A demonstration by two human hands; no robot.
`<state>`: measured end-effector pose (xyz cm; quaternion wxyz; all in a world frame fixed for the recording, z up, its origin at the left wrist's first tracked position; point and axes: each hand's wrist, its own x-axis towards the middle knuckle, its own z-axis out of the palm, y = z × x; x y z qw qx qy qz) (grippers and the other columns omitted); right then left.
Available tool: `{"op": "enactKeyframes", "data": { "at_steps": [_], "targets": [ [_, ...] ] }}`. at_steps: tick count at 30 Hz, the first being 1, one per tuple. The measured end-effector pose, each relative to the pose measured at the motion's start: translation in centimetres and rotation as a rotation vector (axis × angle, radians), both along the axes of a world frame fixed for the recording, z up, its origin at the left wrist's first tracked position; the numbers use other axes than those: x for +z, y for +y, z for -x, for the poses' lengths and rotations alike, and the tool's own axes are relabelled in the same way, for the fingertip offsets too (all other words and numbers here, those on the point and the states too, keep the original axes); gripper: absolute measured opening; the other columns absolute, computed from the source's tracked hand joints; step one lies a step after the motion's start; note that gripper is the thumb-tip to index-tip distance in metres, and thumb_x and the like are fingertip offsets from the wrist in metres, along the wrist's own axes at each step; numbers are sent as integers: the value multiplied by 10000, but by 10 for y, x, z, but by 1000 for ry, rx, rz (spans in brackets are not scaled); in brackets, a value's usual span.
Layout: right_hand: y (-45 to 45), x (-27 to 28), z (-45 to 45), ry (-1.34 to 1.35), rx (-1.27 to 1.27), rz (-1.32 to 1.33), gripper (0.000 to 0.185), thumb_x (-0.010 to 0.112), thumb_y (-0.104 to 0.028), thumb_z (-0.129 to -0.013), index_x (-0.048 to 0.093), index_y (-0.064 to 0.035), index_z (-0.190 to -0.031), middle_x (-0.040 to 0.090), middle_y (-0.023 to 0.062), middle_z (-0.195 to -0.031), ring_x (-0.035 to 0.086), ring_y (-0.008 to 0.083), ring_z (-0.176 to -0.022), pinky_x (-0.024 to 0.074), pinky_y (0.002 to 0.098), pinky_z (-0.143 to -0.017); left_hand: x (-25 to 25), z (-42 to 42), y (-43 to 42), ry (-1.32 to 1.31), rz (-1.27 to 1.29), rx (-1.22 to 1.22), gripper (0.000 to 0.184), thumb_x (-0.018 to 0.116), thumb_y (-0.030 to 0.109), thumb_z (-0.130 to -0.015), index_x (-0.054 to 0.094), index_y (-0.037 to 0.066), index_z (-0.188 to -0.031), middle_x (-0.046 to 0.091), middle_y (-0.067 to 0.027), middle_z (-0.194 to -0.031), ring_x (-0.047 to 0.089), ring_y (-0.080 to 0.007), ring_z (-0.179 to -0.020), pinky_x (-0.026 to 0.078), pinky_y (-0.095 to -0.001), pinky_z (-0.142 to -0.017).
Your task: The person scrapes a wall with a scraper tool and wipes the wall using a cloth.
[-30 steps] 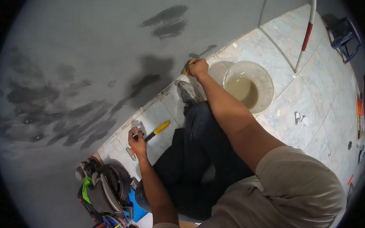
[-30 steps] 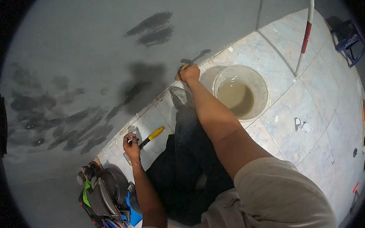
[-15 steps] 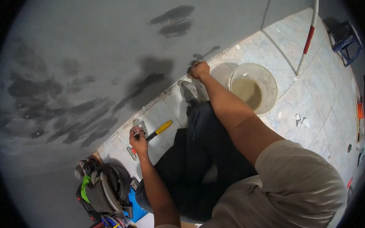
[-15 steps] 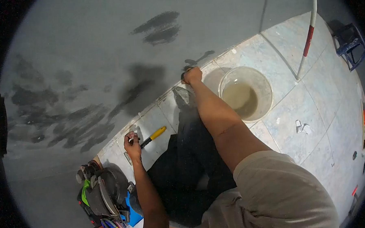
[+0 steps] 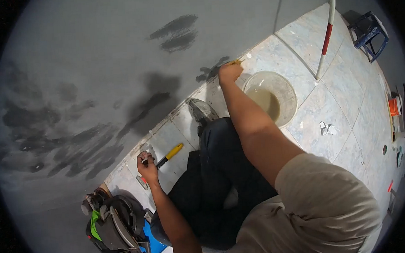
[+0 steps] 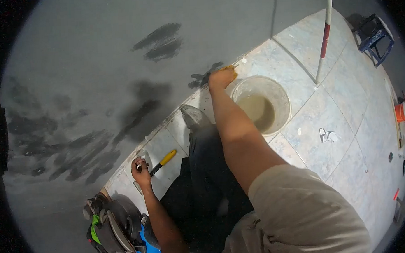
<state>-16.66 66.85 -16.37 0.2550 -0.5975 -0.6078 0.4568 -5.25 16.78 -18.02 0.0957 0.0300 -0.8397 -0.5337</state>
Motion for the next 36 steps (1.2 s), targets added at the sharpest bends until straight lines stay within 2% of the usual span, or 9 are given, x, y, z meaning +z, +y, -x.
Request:
{"op": "enactKeyframes", "data": {
  "at_steps": [5,10,15,17,23,24,26,32,36],
  "targets": [
    [12,-10,18,-46,97,-23,249,689,-66,-836,700,56,-1053,671,245,-1126,621,416,-1082,531,460,-931,13,-1,7,-81,8,13,201,667,70,-967,661,24,-1162,690,-41,-949,688,-142,-742,513,-255,-659],
    [-21,-19,9,94,215,-700,190,619,-72,-860,723,34,-978,680,271,-1083,625,458,-1023,513,503,-937,26,-1,17,-79,30,6,183,656,52,-966,659,8,-1144,688,-51,-967,692,-145,-742,515,-254,-645],
    [-9,7,8,68,204,-404,271,648,-11,-774,678,56,-1035,610,235,-1206,559,429,-1123,475,472,-990,23,-7,13,-64,65,-35,214,657,43,-960,652,2,-1170,704,-68,-980,695,-155,-756,526,-269,-658],
    [8,5,12,87,182,-1,258,668,-27,-771,690,54,-1014,629,236,-1152,576,434,-1105,482,471,-976,15,-8,5,-78,46,5,215,668,54,-945,657,21,-1157,739,-66,-957,709,-158,-736,531,-272,-649],
    [-3,-10,2,61,210,-616,190,687,-49,-803,700,60,-959,662,236,-1052,597,440,-1065,485,466,-968,24,-3,15,-36,61,-21,219,676,74,-939,658,22,-1151,731,-78,-930,703,-162,-721,537,-280,-651],
    [4,-6,4,62,205,-622,190,687,-49,-803,700,60,-959,662,236,-1052,597,440,-1065,485,466,-968,24,-2,14,-45,98,-33,221,677,78,-937,659,22,-1151,729,-77,-931,703,-162,-722,537,-281,-650],
    [17,-3,11,-12,120,10,255,667,-49,-798,691,55,-1029,639,221,-1144,571,419,-1103,484,462,-979,27,-4,15,-49,93,-30,221,675,82,-938,659,23,-1150,727,-77,-936,703,-164,-726,538,-282,-650],
    [1,-28,7,40,246,-534,287,662,-58,-817,689,49,-1082,630,214,-1197,557,417,-1138,488,457,-987,27,-3,14,-14,57,-46,228,678,99,-940,659,16,-1151,719,-80,-945,705,-167,-739,540,-286,-656],
    [13,-29,26,40,109,-206,233,676,-78,-784,704,11,-998,688,210,-1013,626,429,-985,517,488,-921,10,3,3,-1,46,-47,253,700,115,-934,657,6,-1158,716,-87,-947,704,-169,-745,546,-288,-669]
  ]
}}
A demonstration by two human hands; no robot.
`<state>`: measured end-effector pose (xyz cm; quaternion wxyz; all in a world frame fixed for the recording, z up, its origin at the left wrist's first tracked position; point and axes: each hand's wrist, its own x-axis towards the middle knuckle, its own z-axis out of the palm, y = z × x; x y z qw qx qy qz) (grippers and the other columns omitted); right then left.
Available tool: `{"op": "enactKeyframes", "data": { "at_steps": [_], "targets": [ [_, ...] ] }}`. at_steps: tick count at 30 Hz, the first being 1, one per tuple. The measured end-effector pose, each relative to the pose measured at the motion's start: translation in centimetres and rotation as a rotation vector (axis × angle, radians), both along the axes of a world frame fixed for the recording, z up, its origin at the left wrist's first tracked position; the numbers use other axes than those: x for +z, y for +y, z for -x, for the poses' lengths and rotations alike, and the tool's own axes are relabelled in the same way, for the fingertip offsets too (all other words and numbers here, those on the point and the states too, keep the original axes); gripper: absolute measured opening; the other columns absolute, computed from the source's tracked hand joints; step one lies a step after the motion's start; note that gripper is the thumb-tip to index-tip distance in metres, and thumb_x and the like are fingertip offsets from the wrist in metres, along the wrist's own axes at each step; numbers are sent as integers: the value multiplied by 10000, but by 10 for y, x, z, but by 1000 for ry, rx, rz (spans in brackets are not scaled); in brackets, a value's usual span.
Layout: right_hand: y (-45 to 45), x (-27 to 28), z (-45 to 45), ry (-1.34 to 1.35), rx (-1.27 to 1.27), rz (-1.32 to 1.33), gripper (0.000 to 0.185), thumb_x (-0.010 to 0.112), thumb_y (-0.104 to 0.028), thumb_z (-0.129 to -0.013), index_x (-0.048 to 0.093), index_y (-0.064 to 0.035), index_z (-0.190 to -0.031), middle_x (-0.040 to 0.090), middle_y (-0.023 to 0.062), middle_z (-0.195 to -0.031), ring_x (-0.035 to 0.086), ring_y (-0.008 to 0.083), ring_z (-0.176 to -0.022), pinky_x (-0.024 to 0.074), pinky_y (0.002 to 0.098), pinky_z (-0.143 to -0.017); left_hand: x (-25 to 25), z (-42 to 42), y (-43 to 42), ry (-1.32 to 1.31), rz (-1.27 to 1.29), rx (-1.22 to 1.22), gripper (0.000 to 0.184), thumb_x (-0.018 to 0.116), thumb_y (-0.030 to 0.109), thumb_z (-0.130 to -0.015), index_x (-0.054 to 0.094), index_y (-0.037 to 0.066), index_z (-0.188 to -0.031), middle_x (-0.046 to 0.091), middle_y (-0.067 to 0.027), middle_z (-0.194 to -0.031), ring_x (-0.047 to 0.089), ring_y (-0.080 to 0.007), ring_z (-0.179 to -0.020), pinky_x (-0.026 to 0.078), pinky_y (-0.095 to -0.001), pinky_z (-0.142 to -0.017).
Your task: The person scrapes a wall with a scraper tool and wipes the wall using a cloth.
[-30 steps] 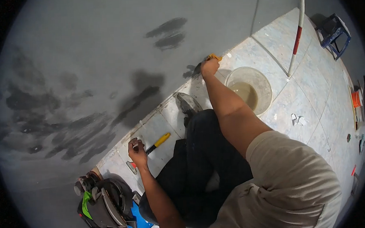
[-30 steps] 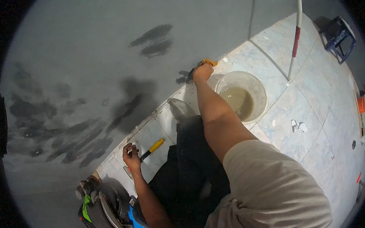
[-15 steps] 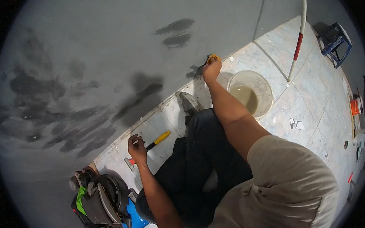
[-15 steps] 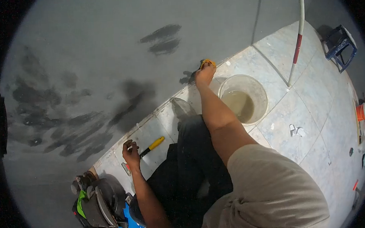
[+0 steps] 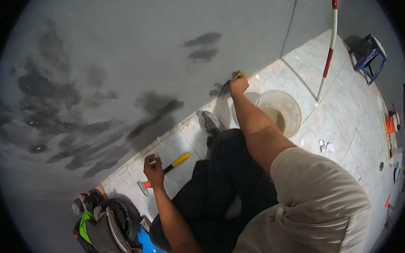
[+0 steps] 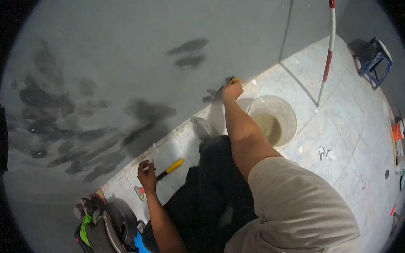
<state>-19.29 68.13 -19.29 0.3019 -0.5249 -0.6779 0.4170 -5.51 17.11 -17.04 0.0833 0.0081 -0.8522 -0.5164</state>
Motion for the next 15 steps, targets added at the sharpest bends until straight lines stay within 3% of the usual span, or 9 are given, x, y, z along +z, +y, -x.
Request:
{"op": "enactKeyframes", "data": {
  "at_steps": [4,6,7,8,9,10,11,13,15],
  "targets": [
    [-24,-12,-7,73,182,-329,166,653,-145,-801,701,-16,-895,705,211,-862,679,420,-847,524,485,-815,11,1,6,27,-14,-11,220,694,69,-936,654,3,-1143,713,-103,-956,701,-164,-730,554,-273,-661],
    [-40,25,-15,-60,355,-211,244,658,-243,-820,702,-6,-785,714,222,-801,703,408,-781,538,502,-712,3,5,4,75,42,-27,193,685,63,-942,655,8,-1124,708,-96,-940,691,-160,-701,546,-273,-645],
    [-41,8,-1,-31,312,-171,310,632,-293,-858,711,-12,-753,721,224,-793,707,413,-747,544,504,-693,6,3,6,33,20,-15,184,687,63,-937,659,12,-1112,706,-91,-932,687,-161,-700,542,-278,-640],
    [-63,38,-14,104,265,-87,346,608,-325,-878,714,-25,-742,722,220,-789,703,417,-739,543,504,-686,8,2,6,-6,1,-2,175,689,62,-933,662,16,-1100,704,-87,-924,682,-162,-700,537,-284,-634],
    [-78,45,-8,100,218,-59,284,640,-252,-857,699,-3,-733,711,212,-758,703,395,-731,536,491,-679,-1,3,2,43,17,-9,174,695,64,-924,667,20,-1090,703,-86,-916,680,-165,-704,536,-292,-633],
    [-100,89,-26,156,257,95,186,670,-133,-839,681,32,-755,714,218,-773,724,349,-773,532,469,-688,-11,5,-3,100,37,-9,172,701,65,-916,671,24,-1080,702,-86,-908,679,-169,-709,534,-300,-631],
    [-110,96,-25,173,238,71,123,680,-51,-836,707,68,-852,719,219,-808,719,315,-803,542,429,-734,-9,5,-2,145,96,5,175,712,67,-900,678,32,-1068,703,-88,-899,678,-172,-721,539,-309,-639],
    [-120,91,-25,437,245,118,189,667,-68,-885,723,74,-995,727,218,-876,694,321,-801,545,406,-782,-4,-1,-3,102,42,9,180,707,59,-903,671,15,-1074,696,-96,-918,683,-171,-717,556,-310,-643],
    [-129,119,-43,637,276,-124,279,669,-102,-924,701,79,-1134,724,192,-906,674,309,-787,545,387,-801,-5,6,-4,122,3,23,180,700,54,-911,664,0,-1079,689,-100,-944,690,-169,-724,573,-310,-650]
  ]
}}
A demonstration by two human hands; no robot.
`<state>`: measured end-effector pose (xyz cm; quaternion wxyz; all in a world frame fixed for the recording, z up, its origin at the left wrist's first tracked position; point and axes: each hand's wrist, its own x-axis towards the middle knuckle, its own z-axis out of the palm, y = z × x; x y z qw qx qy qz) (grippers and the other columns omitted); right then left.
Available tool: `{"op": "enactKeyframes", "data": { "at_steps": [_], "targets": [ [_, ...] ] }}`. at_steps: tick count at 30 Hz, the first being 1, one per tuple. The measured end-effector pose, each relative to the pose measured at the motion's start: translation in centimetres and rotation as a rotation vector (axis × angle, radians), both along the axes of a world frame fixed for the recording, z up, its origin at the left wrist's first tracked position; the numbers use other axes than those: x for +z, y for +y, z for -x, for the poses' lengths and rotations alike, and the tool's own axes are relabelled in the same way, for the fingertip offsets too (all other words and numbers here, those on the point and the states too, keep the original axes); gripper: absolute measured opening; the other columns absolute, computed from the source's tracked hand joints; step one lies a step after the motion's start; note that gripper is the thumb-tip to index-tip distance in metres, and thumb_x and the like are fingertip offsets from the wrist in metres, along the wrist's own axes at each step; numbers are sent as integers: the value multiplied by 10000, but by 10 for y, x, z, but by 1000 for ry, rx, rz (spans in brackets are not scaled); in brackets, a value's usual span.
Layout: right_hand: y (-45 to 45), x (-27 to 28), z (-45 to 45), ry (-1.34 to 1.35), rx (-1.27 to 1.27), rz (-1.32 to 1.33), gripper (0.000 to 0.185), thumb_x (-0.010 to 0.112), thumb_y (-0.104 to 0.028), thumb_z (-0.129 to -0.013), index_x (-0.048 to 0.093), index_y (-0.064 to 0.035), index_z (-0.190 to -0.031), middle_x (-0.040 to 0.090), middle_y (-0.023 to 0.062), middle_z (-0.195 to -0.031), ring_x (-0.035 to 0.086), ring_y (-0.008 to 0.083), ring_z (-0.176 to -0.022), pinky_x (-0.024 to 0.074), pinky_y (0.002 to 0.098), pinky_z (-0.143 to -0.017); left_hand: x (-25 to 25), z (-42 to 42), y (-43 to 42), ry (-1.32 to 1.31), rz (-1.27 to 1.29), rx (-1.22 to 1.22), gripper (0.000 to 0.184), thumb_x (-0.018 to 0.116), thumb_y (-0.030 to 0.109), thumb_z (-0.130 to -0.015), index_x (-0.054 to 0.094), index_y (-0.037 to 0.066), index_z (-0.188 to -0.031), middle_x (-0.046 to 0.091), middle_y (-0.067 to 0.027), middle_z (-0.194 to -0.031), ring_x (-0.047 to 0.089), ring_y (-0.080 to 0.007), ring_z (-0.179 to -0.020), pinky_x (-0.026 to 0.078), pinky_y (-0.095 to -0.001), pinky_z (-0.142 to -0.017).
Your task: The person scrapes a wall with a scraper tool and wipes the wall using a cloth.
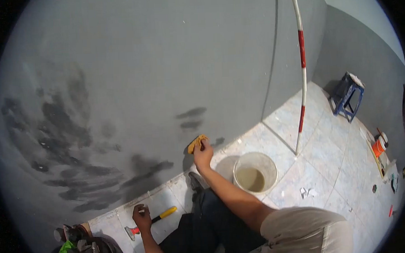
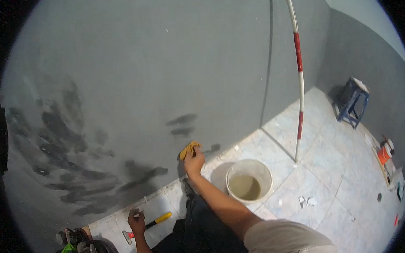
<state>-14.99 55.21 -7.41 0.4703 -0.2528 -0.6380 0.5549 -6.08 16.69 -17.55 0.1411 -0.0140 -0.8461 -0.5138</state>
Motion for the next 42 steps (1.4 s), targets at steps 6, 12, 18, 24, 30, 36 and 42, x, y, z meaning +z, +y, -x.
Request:
{"op": "enactKeyframes", "data": {
  "at_steps": [6,12,18,24,30,36,42],
  "targets": [
    [-88,-6,-67,3,495,200,184,647,-34,-935,623,-26,-1117,577,-20,-799,557,85,-731,461,260,-662,49,-10,18,-123,-148,-27,303,720,35,-889,649,23,-1183,712,-114,-1017,689,-188,-790,550,-296,-694],
    [-115,25,-81,-311,1206,895,353,578,-25,-1005,568,-22,-1358,658,98,-1269,688,218,-1122,575,335,-984,112,-32,61,-256,-618,-398,639,736,-20,-886,488,26,-1473,605,-143,-1381,644,-259,-1175,526,-360,-1008],
    [-121,8,-82,-242,1699,643,388,692,-74,-981,591,-13,-1350,686,77,-1235,681,170,-1106,549,311,-1003,87,-16,52,-251,-602,-350,598,798,4,-853,560,31,-1401,685,-102,-1246,651,-220,-1166,530,-378,-1009],
    [-121,14,-89,-281,1625,106,386,799,-136,-921,652,-33,-1262,718,38,-1121,648,109,-1074,498,287,-975,79,-18,50,-161,-497,-352,438,811,-17,-799,600,32,-1180,684,-78,-1126,682,-201,-1051,548,-329,-918],
    [-113,1,-82,-306,1497,-79,335,718,-92,-960,596,-60,-1270,665,53,-1161,611,129,-1110,490,308,-994,103,-28,44,-276,-618,-394,387,773,-9,-838,601,25,-1184,699,-105,-1076,698,-217,-998,570,-337,-862],
    [-132,14,-98,-132,1243,-239,505,639,-166,-1020,464,-62,-1482,570,156,-1408,588,215,-1262,468,345,-1069,96,-31,52,-140,-455,-170,319,731,-39,-858,637,0,-1160,715,-142,-1089,718,-222,-970,591,-324,-845],
    [-148,-8,-102,-125,1463,-377,556,599,-274,-1060,417,-52,-1537,577,169,-1431,584,264,-1301,481,381,-1082,107,-33,49,-244,-641,-163,379,681,-62,-884,610,-14,-1253,715,-168,-1131,713,-235,-1019,595,-336,-886]
  ]
}}
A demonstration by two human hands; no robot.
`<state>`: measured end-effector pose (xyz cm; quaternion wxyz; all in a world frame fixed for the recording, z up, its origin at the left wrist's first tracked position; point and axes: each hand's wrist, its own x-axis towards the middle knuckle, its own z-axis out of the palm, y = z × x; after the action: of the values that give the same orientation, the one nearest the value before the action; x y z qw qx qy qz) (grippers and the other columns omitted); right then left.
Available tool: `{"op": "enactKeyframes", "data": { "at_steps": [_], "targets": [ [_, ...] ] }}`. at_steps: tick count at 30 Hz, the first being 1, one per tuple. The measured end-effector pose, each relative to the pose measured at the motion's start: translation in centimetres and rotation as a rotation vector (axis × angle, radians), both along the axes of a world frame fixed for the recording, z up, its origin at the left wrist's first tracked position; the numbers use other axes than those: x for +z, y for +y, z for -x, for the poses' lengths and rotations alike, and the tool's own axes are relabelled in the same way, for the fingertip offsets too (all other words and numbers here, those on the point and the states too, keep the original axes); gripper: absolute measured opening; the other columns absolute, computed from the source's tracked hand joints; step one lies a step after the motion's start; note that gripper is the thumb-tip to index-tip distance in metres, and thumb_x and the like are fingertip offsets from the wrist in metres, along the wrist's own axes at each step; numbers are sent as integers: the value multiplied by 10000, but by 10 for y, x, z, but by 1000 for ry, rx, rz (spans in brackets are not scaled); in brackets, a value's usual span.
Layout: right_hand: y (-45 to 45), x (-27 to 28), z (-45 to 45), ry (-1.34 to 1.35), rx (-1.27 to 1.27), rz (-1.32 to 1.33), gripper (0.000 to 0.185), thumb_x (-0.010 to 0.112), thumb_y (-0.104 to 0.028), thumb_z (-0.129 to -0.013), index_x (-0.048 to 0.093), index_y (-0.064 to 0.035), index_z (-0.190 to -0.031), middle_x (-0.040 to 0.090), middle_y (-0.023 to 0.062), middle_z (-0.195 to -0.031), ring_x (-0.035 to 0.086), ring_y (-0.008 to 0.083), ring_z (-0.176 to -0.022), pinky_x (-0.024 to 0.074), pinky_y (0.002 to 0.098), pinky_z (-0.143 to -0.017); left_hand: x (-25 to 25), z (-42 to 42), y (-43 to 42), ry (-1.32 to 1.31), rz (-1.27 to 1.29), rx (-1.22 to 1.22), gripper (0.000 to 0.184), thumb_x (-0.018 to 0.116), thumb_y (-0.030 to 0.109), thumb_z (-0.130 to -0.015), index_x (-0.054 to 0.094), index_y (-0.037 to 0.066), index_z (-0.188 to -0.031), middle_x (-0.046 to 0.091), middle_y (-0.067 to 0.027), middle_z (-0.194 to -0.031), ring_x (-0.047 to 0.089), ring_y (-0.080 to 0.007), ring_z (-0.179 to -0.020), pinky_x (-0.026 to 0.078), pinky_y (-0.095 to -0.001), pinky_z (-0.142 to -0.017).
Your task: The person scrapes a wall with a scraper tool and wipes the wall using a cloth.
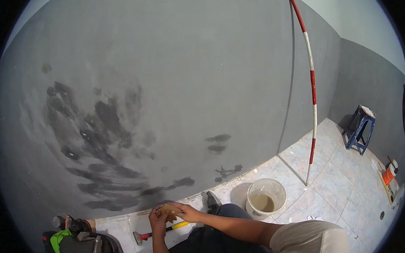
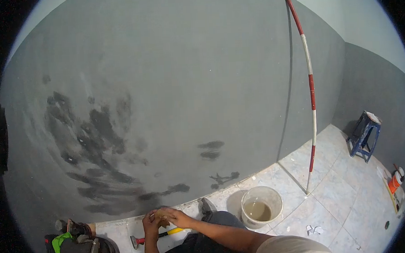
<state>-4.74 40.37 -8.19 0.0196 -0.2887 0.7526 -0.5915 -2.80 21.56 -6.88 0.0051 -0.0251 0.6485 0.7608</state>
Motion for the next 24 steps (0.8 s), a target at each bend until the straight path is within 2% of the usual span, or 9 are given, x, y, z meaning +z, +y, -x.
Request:
{"op": "enactKeyframes", "data": {
  "at_steps": [2,8,10,11,13,15,17,21,24],
  "targets": [
    [-2,-11,7,-405,109,303,562,595,-251,-1065,407,-24,-1544,578,154,-1414,588,220,-1277,510,354,-1064,4,-5,2,-76,-149,-15,395,673,-64,-887,598,-12,-1271,710,-169,-1141,705,-235,-1048,590,-336,-900],
    [10,26,-15,-734,6,434,471,651,-142,-1029,482,-90,-1466,633,125,-1273,643,187,-1166,559,332,-1008,-8,-2,7,50,-234,-99,426,714,-15,-896,591,4,-1303,673,-159,-1239,684,-224,-1101,567,-326,-941],
    [24,41,-18,-790,-47,496,472,663,-122,-1015,491,-103,-1453,642,123,-1265,658,202,-1154,573,349,-999,-23,8,5,489,399,-114,461,762,37,-893,609,15,-1328,667,-141,-1264,683,-215,-1091,564,-340,-950],
    [35,48,-19,-846,-104,553,475,676,-102,-1000,501,-117,-1441,650,122,-1257,673,216,-1143,588,365,-989,-24,7,3,489,405,-117,461,762,37,-893,609,15,-1328,667,-141,-1264,683,-215,-1091,564,-340,-950],
    [65,70,-19,-889,-231,686,437,679,-105,-990,531,-93,-1401,664,122,-1256,691,243,-1121,603,391,-983,-3,-7,6,48,136,-113,464,765,73,-905,618,42,-1344,639,-114,-1305,666,-232,-1135,584,-360,-931],
    [107,129,-10,-723,-190,784,417,661,-147,-1008,545,-62,-1399,663,118,-1294,675,254,-1162,584,397,-999,-12,-3,-3,1,123,-101,468,764,94,-912,622,42,-1355,654,-97,-1282,685,-210,-1054,584,-342,-871],
    [157,219,1,-268,-399,622,419,680,-304,-1013,596,-32,-1321,702,85,-1167,674,176,-1053,565,317,-849,-36,13,-13,73,288,-24,465,763,116,-914,627,46,-1354,676,-101,-1237,690,-196,-973,569,-322,-805],
    [212,410,25,1074,-1030,204,350,687,-93,-972,660,-8,-1311,737,123,-1149,710,182,-957,574,329,-881,-45,15,-12,116,217,8,455,759,127,-914,639,42,-1345,691,-119,-1192,683,-190,-950,562,-312,-792],
    [249,497,78,1479,-1151,77,341,680,2,-903,675,2,-1244,691,159,-1182,686,323,-1010,573,372,-882,-35,8,-6,82,289,2,485,784,109,-896,630,30,-1349,691,-137,-1206,697,-208,-978,571,-323,-846]
  ]
}}
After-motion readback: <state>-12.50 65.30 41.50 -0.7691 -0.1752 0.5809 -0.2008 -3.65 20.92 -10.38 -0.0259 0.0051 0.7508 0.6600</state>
